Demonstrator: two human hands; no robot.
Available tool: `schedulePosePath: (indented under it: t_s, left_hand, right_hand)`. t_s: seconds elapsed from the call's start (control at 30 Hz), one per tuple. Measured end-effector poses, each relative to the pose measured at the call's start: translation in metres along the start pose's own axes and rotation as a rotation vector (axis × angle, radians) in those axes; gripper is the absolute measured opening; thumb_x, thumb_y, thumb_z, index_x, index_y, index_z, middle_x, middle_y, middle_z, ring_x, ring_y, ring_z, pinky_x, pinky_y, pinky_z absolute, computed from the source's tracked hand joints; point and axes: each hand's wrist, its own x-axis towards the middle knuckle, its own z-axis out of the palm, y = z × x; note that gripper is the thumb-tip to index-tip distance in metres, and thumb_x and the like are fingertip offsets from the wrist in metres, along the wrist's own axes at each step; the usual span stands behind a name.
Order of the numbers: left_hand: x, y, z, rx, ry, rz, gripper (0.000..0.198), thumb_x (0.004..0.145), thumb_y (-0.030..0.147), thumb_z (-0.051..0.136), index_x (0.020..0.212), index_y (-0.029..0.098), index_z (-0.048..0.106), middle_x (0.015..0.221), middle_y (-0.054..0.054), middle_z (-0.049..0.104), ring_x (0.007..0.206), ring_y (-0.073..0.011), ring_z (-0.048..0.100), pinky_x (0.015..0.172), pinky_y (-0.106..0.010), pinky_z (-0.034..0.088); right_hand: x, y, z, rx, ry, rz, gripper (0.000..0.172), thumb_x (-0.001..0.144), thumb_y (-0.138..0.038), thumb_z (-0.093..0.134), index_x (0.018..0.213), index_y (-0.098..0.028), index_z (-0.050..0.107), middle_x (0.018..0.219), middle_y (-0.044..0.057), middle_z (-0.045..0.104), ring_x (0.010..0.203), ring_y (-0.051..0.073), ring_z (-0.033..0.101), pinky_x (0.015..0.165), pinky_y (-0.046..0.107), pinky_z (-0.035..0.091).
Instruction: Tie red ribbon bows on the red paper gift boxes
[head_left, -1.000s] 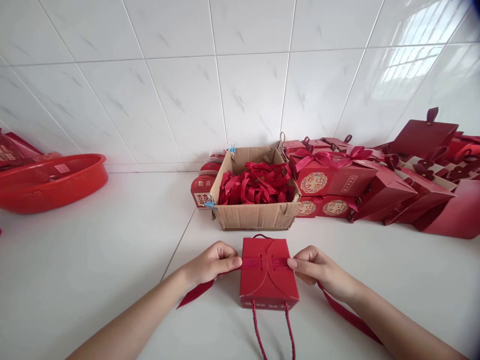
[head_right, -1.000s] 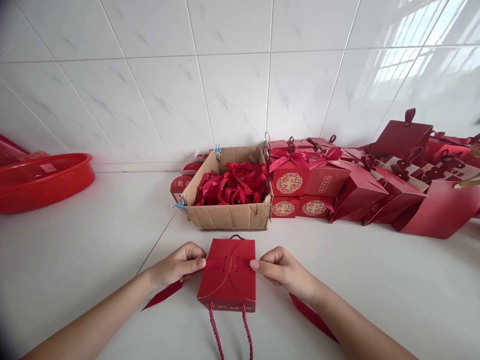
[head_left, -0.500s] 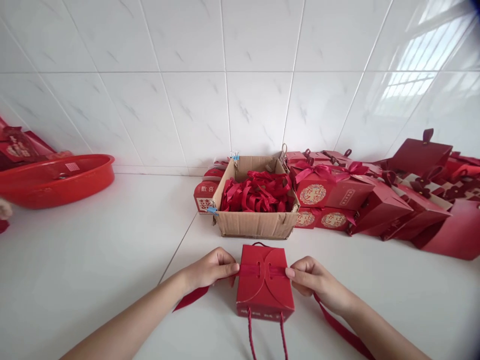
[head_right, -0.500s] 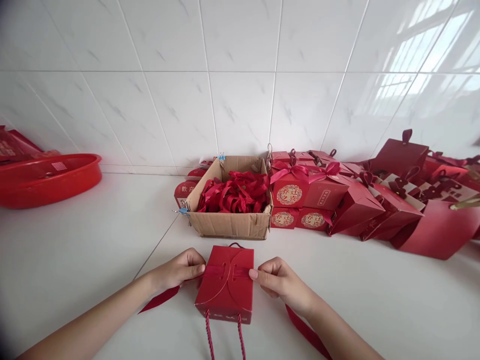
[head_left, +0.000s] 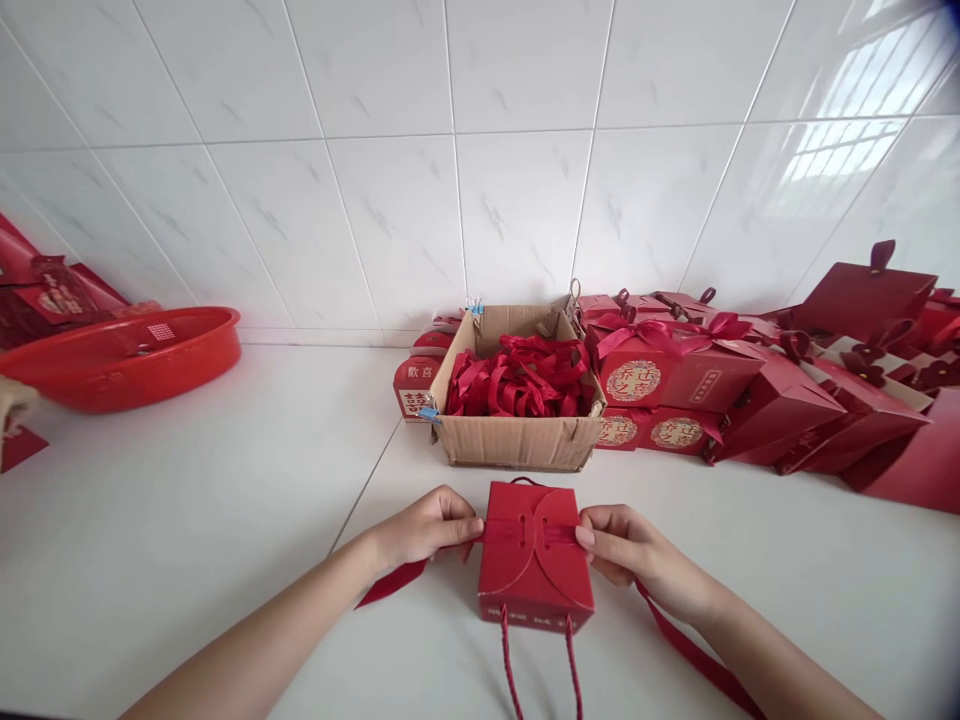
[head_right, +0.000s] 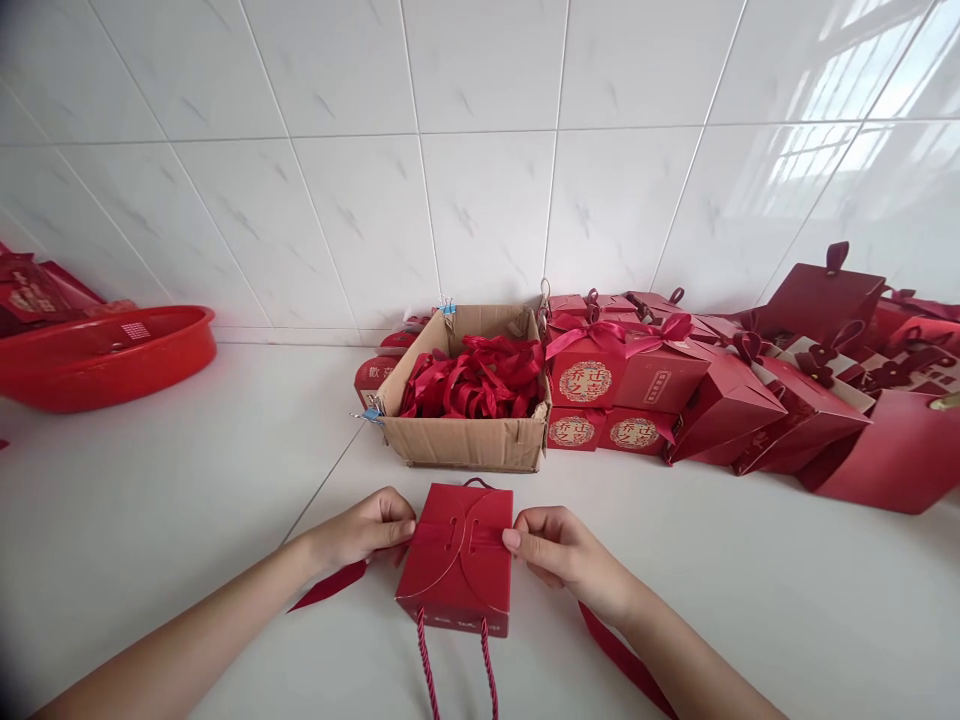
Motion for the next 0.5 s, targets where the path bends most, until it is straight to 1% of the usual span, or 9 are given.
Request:
schedulePosePath:
  t_s: [0.1,0.17,0.23,0.3,0.43,0.5]
  left_hand:
    - [-0.001,0.001,0.000,-0.024,0.009,-0.011,0.059,0.070,0.069,0.061,0.050,0.014,0.053,0.044,0.002,0.041,0.042,-0.0077,0.030,0.042,-0.023,0.019]
    - [-0.001,0.003,-0.002,-0.089,0.018,-0.039,0.056,0.069,0.064,0.065,0.048,0.015,0.048,0.043,0.003,0.040,0.041,-0.0070,0.030,0.042,-0.023,0.018]
    - [-0.001,0.004,-0.006,-0.161,0.020,-0.057,0.057,0.067,0.062,0.068,0.045,0.016,0.042,0.040,0.004,0.038,0.039,-0.0063,0.028,0.042,-0.024,0.015]
    - [-0.002,0.005,-0.010,-0.191,0.004,-0.048,0.059,0.065,0.063,0.069,0.043,0.017,0.039,0.037,0.005,0.035,0.037,-0.0059,0.026,0.041,-0.024,0.012]
    - [-0.005,0.004,-0.019,-0.169,-0.042,-0.030,0.058,0.062,0.064,0.071,0.041,0.016,0.046,0.035,0.003,0.039,0.033,-0.0054,0.026,0.039,-0.025,0.010]
    - [-0.005,0.004,-0.021,-0.145,-0.055,-0.032,0.058,0.061,0.064,0.071,0.041,0.015,0.048,0.034,0.003,0.038,0.033,-0.0051,0.026,0.038,-0.025,0.009]
  right_hand:
    - [0.000,0.001,-0.001,-0.020,-0.004,-0.017,0.047,0.079,-0.055,0.065,0.061,-0.018,0.041,0.050,-0.009,0.026,0.047,0.006,0.016,0.047,0.027,0.010]
    - [0.000,0.003,-0.001,-0.017,-0.020,-0.022,0.046,0.080,-0.055,0.064,0.062,-0.018,0.044,0.049,-0.009,0.026,0.047,0.006,0.017,0.047,0.026,0.011]
    - [0.000,0.005,-0.001,-0.018,-0.033,-0.027,0.046,0.081,-0.055,0.063,0.062,-0.017,0.047,0.048,-0.009,0.026,0.046,0.006,0.018,0.047,0.026,0.012]
    - [0.000,0.006,-0.001,-0.022,-0.039,-0.028,0.046,0.081,-0.056,0.063,0.062,-0.016,0.049,0.046,-0.009,0.027,0.045,0.005,0.018,0.047,0.026,0.012]
    - [0.001,0.004,-0.001,-0.009,-0.028,-0.027,0.046,0.080,-0.055,0.064,0.060,-0.017,0.048,0.045,-0.009,0.026,0.044,0.005,0.018,0.046,0.026,0.011]
    - [0.001,0.003,-0.001,-0.013,-0.022,-0.033,0.047,0.079,-0.055,0.065,0.059,-0.017,0.047,0.045,-0.009,0.025,0.045,0.005,0.017,0.046,0.026,0.010]
